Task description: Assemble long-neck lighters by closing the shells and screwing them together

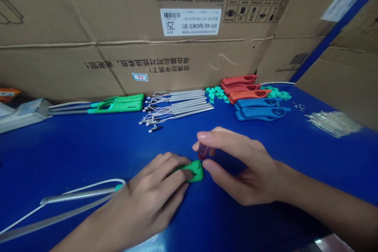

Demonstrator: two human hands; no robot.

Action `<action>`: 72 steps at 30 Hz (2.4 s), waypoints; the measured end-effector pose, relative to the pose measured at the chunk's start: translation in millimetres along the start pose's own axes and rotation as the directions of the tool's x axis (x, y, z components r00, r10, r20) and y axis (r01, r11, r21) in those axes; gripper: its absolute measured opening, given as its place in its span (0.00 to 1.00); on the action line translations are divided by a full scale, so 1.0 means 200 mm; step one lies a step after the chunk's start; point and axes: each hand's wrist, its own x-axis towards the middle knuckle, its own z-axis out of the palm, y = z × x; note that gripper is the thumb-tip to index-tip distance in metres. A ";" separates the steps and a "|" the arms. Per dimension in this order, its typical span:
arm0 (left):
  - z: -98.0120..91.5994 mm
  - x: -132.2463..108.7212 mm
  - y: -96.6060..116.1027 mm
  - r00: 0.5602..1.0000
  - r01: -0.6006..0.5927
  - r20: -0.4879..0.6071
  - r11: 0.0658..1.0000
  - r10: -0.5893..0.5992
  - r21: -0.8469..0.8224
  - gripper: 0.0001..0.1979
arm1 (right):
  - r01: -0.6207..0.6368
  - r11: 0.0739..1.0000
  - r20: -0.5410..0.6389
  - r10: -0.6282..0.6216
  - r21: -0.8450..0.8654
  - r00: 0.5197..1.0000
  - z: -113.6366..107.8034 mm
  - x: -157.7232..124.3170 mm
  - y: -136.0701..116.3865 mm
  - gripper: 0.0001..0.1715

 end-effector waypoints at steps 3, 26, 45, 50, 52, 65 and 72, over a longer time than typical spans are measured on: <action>0.00 0.00 0.01 1.000 0.001 0.003 1.000 -0.001 -0.010 0.15 | 0.003 1.000 0.005 -0.003 0.027 1.000 0.00 0.00 -0.01 0.30; 0.00 -0.01 0.00 1.000 0.000 0.000 1.000 0.000 0.002 0.14 | -0.019 1.000 0.003 0.019 0.005 1.000 0.00 0.00 -0.01 0.30; 0.00 -0.01 0.01 1.000 -0.007 -0.016 1.000 0.008 0.008 0.13 | -0.018 0.999 0.089 0.016 0.029 0.996 -0.01 0.01 -0.02 0.27; 0.00 0.00 0.01 1.000 -0.004 -0.022 1.000 0.004 0.020 0.13 | -0.030 0.999 0.080 0.029 0.017 0.996 -0.01 0.01 -0.03 0.27; 0.00 0.00 0.01 1.000 0.001 -0.025 1.000 0.000 0.024 0.12 | -0.017 1.000 0.084 0.016 0.014 0.996 -0.01 0.02 -0.03 0.27; 0.00 0.00 0.01 1.000 -0.010 -0.023 1.000 0.011 0.024 0.13 | -0.034 0.999 0.113 0.035 -0.012 0.993 -0.01 0.00 -0.03 0.28; 0.00 0.00 0.01 1.000 -0.015 -0.017 1.000 0.016 0.009 0.15 | -0.026 0.999 0.086 0.023 0.027 0.996 -0.01 0.01 -0.02 0.27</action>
